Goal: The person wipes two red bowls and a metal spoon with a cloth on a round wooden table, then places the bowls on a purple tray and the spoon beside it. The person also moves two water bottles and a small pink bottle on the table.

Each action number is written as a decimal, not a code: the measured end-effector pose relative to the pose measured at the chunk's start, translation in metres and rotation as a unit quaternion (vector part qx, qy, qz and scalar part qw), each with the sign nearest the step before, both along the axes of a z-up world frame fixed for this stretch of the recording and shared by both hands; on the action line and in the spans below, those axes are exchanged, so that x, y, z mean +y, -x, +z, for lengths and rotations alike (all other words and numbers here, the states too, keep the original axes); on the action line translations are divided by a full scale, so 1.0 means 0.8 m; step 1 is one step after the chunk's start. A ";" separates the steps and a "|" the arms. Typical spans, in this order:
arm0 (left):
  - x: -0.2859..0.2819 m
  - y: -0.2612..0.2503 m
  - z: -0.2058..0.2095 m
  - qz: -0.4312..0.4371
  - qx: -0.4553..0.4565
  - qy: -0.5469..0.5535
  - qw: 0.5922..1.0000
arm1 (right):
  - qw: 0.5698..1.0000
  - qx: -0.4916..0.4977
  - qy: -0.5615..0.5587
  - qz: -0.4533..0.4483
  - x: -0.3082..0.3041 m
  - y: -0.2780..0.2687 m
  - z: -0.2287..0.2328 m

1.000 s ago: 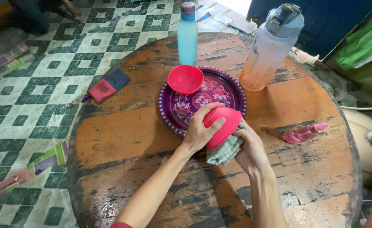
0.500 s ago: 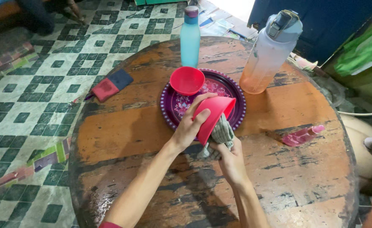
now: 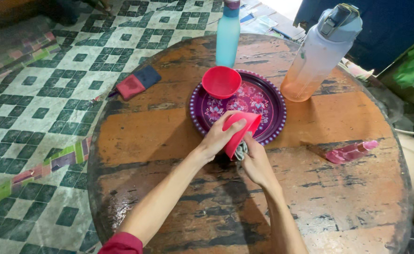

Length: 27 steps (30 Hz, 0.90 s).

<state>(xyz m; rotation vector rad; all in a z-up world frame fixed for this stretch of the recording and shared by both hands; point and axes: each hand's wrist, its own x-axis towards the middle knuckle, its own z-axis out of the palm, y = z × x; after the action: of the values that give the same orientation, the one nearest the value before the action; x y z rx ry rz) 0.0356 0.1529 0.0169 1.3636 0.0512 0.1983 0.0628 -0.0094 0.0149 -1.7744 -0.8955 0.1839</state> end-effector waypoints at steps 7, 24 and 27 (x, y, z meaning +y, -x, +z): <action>-0.024 0.012 0.009 0.040 -0.130 -0.154 0.979 | 0.781 0.546 -0.300 0.035 -0.022 -0.027 -0.015; -0.012 0.020 0.037 -0.075 -0.162 -0.114 0.977 | 0.879 0.419 -0.215 -0.070 -0.015 0.000 -0.013; -0.005 0.021 0.034 -0.073 -0.046 -0.059 0.995 | 0.980 0.150 -0.104 0.074 -0.016 0.008 0.004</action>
<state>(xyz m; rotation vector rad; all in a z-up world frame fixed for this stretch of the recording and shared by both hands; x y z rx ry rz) 0.0191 0.1489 0.0439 1.4684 -0.1388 0.1434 0.0561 -0.0221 0.0185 -1.4406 -0.7962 0.4265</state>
